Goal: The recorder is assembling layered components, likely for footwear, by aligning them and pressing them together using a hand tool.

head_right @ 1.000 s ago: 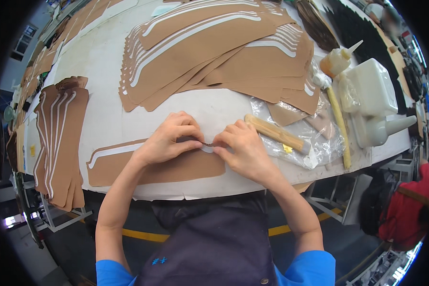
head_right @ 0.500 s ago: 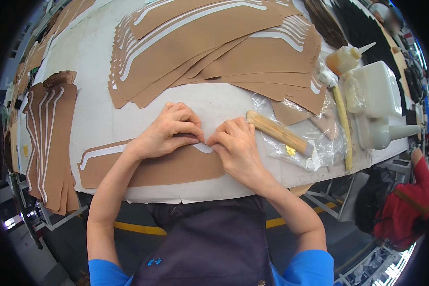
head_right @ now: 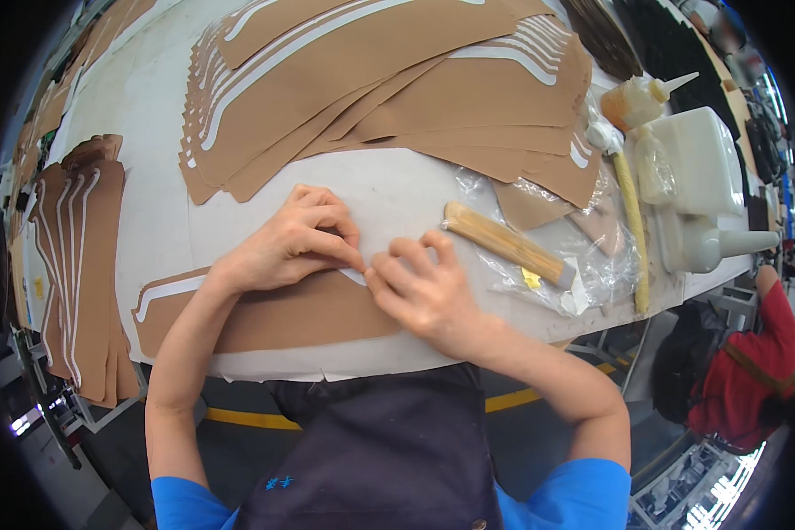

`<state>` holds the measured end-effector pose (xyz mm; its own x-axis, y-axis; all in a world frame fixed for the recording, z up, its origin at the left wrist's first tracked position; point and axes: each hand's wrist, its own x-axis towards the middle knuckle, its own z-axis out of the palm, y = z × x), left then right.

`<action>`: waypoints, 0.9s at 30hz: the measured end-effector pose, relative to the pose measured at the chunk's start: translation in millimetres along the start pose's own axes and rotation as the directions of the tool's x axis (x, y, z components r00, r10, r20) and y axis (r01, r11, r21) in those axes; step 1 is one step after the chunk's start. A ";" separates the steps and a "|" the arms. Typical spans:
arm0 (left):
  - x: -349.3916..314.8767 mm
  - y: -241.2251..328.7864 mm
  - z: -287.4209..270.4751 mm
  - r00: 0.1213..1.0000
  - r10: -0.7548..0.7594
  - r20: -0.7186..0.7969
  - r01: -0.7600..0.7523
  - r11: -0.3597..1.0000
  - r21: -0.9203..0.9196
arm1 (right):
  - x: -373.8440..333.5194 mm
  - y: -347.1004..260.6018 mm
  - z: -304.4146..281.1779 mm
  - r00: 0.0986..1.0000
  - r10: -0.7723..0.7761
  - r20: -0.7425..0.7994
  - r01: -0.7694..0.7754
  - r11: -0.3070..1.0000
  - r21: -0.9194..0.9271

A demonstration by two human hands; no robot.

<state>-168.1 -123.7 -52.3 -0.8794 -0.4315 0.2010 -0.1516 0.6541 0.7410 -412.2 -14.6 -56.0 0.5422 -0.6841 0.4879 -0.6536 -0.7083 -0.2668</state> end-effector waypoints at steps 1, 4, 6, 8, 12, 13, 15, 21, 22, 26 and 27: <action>-0.4 3.7 -1.6 1.000 -0.011 0.006 0.011 1.000 0.019 | 0.8 -1.1 -1.6 0.992 -0.124 0.036 0.127 0.985 -0.113; -3.7 23.5 2.0 0.983 0.019 -0.182 0.015 0.983 0.184 | -3.5 4.1 1.6 0.983 -0.172 0.067 0.178 0.979 -0.101; -27.6 39.2 14.3 0.960 -0.035 -0.277 0.111 0.959 0.261 | -4.7 5.7 5.3 0.997 -0.071 0.011 0.070 0.997 0.036; -44.5 53.6 34.9 0.925 -0.074 -0.373 0.200 0.929 0.312 | -5.6 4.2 4.6 0.999 0.047 -0.015 -0.044 0.985 0.168; -50.4 67.2 59.5 0.884 -0.044 -0.466 0.288 0.836 0.467 | 0.0 0.9 1.6 0.985 0.164 0.051 -0.172 0.953 0.248; -49.0 67.3 60.3 0.880 -0.057 -0.471 0.300 0.836 0.459 | 1.0 1.3 1.3 0.982 0.178 0.067 -0.190 0.946 0.262; -47.5 66.5 61.3 0.875 -0.070 -0.478 0.314 0.834 0.453 | 3.6 1.3 0.2 0.983 0.163 0.082 -0.179 0.950 0.256; -40.7 66.2 62.3 0.854 -0.111 -0.508 0.344 0.853 0.392 | 17.0 -2.0 -2.7 0.987 0.071 0.146 -0.095 0.982 0.163; -39.9 66.1 62.8 0.862 -0.119 -0.493 0.349 0.845 0.405 | 18.2 -2.7 -3.9 0.985 0.042 0.166 -0.062 0.991 0.117; -38.2 65.8 61.8 0.872 -0.130 -0.471 0.350 0.839 0.417 | 13.5 -5.5 -3.8 0.982 -0.046 0.183 0.050 0.999 -0.017; -39.0 65.2 61.5 0.872 -0.125 -0.474 0.351 0.835 0.425 | 13.4 -5.0 -6.1 0.980 -0.078 0.181 0.086 0.996 -0.039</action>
<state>-171.4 -26.0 -51.2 -0.5338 -0.7522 0.3865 -0.6266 0.6587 0.4166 -405.0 -19.2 -43.0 0.6780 -0.6472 0.3485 -0.6246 -0.7572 -0.1912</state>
